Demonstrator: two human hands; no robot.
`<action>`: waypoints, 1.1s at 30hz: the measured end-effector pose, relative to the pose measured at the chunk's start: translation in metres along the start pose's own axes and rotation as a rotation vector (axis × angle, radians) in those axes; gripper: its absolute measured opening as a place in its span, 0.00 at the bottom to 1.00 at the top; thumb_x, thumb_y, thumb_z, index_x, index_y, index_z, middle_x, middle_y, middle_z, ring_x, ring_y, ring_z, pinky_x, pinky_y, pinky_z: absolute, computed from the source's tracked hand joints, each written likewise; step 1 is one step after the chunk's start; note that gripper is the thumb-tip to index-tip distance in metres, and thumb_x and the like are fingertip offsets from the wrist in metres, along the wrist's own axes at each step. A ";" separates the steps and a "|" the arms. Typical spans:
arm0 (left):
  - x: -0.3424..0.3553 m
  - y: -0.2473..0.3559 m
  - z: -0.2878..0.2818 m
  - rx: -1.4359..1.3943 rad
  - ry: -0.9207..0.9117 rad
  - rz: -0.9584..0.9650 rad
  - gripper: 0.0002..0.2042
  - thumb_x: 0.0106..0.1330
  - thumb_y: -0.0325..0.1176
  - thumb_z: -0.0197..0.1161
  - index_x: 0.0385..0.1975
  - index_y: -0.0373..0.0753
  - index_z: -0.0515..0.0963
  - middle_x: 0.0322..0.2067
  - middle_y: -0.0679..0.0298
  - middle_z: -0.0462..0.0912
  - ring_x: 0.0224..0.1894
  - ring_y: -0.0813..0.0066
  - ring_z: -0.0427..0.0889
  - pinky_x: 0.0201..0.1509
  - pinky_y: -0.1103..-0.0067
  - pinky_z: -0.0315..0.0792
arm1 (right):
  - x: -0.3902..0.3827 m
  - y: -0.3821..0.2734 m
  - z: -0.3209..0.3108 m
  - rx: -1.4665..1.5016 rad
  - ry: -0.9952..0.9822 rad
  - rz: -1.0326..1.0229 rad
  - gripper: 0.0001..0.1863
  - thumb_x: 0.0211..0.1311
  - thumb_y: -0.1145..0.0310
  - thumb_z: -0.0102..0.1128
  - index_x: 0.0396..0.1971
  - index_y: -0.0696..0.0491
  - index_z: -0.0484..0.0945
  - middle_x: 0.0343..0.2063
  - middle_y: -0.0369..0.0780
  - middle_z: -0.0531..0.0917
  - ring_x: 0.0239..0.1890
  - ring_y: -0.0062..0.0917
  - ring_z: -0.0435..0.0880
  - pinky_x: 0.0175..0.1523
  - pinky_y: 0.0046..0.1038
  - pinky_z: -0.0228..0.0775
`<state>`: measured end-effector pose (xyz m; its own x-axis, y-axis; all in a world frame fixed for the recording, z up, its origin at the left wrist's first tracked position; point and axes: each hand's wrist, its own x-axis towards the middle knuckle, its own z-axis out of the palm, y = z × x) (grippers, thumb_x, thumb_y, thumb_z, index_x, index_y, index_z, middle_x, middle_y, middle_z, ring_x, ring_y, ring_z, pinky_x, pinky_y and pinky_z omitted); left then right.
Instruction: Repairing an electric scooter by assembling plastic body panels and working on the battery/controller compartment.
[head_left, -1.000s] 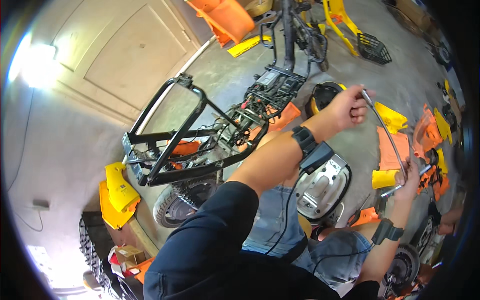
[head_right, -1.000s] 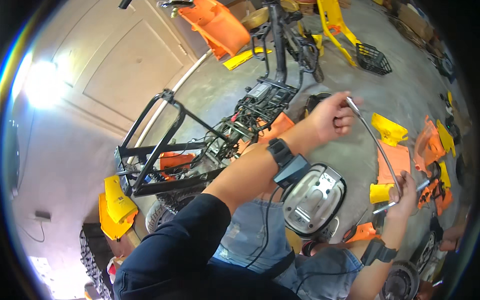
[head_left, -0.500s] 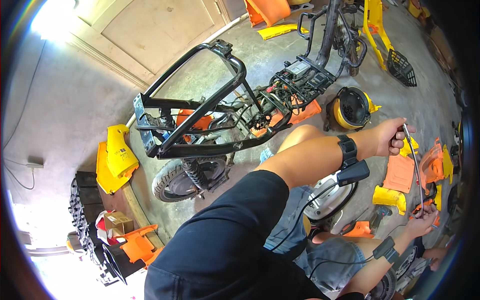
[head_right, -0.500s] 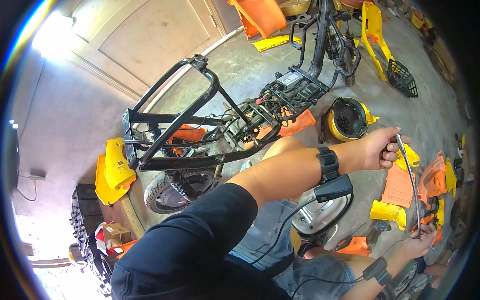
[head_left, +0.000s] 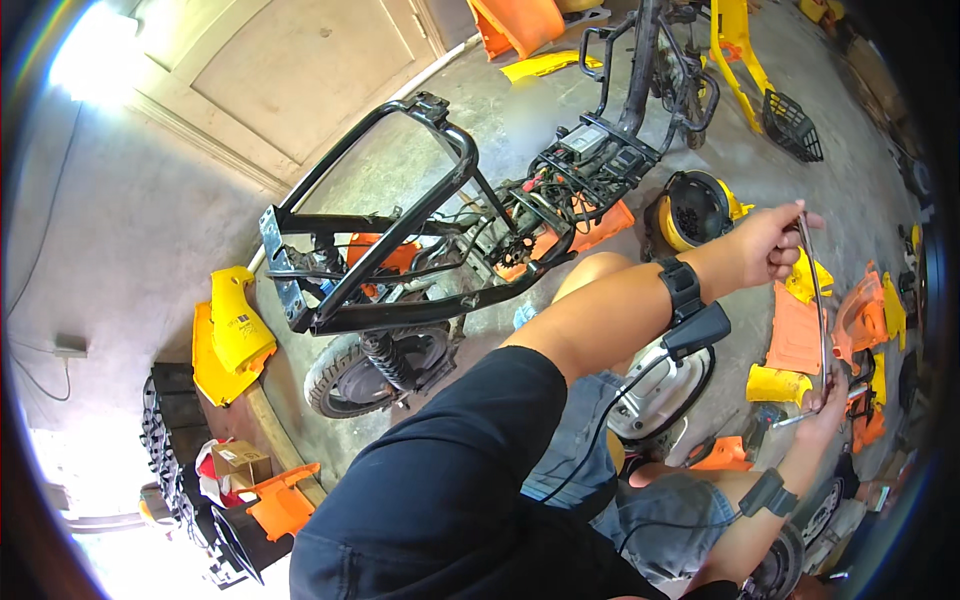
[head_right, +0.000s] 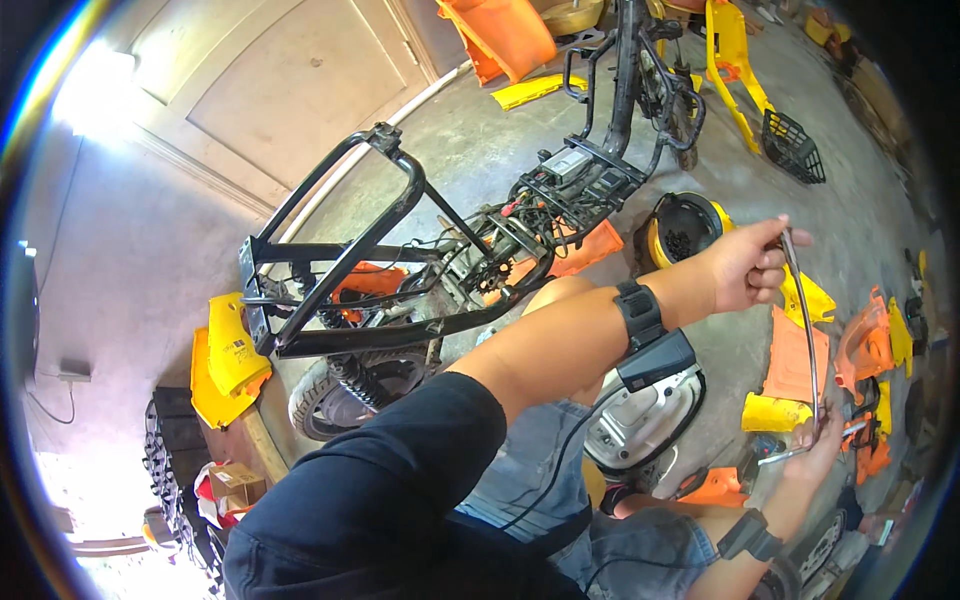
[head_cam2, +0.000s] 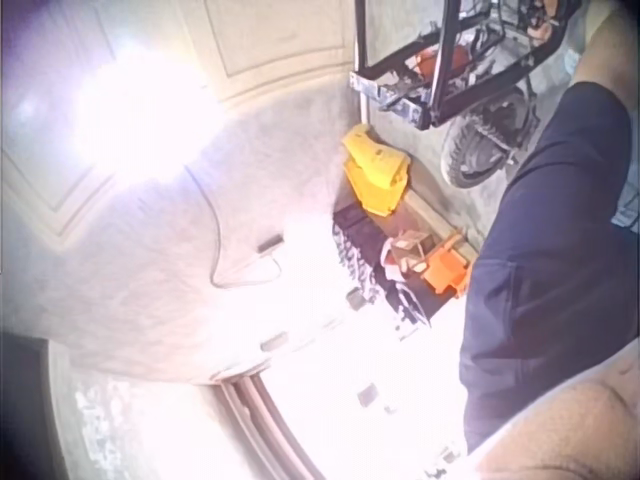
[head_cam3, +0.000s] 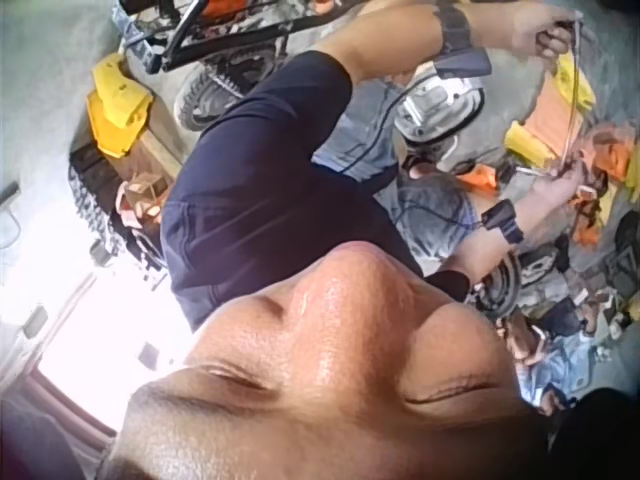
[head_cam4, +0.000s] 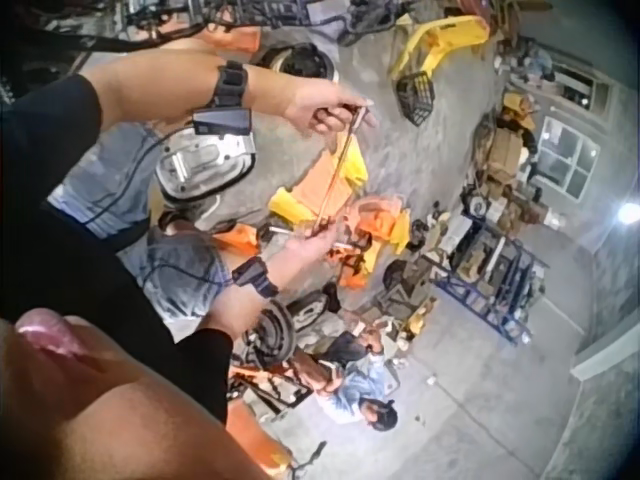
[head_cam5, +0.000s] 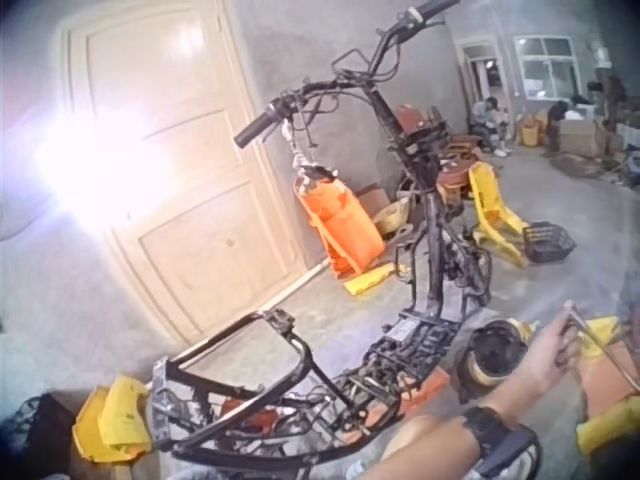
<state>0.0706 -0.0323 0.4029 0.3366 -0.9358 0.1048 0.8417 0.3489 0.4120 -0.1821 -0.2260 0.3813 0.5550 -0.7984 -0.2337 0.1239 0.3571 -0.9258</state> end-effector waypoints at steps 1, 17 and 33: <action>0.001 0.000 -0.002 -0.017 0.062 0.011 0.17 0.73 0.49 0.45 0.43 0.44 0.74 0.13 0.78 0.54 0.14 0.86 0.50 0.19 0.83 0.46 | -0.007 -0.002 0.008 -0.026 0.055 -0.123 0.13 0.69 0.60 0.48 0.38 0.54 0.76 0.22 0.30 0.70 0.14 0.10 0.59 0.19 0.15 0.49; -0.001 0.007 -0.009 0.142 0.460 0.154 0.10 0.73 0.36 0.45 0.39 0.37 0.70 0.16 0.74 0.57 0.16 0.83 0.55 0.18 0.82 0.52 | -0.048 -0.019 0.052 -0.283 0.052 -0.480 0.22 0.72 0.53 0.45 0.32 0.59 0.75 0.17 0.37 0.75 0.14 0.15 0.67 0.20 0.18 0.57; -0.003 0.007 -0.010 0.347 0.561 0.223 0.08 0.73 0.36 0.48 0.39 0.37 0.68 0.18 0.73 0.57 0.16 0.83 0.56 0.17 0.82 0.50 | -0.055 -0.028 0.060 -0.187 0.084 -0.404 0.20 0.69 0.53 0.53 0.28 0.58 0.75 0.11 0.33 0.68 0.10 0.14 0.62 0.16 0.16 0.53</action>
<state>0.0795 -0.0263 0.3966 0.7320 -0.6433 -0.2244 0.5747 0.4063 0.7103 -0.1672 -0.1628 0.4381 0.4232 -0.8950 0.1412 0.1622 -0.0785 -0.9836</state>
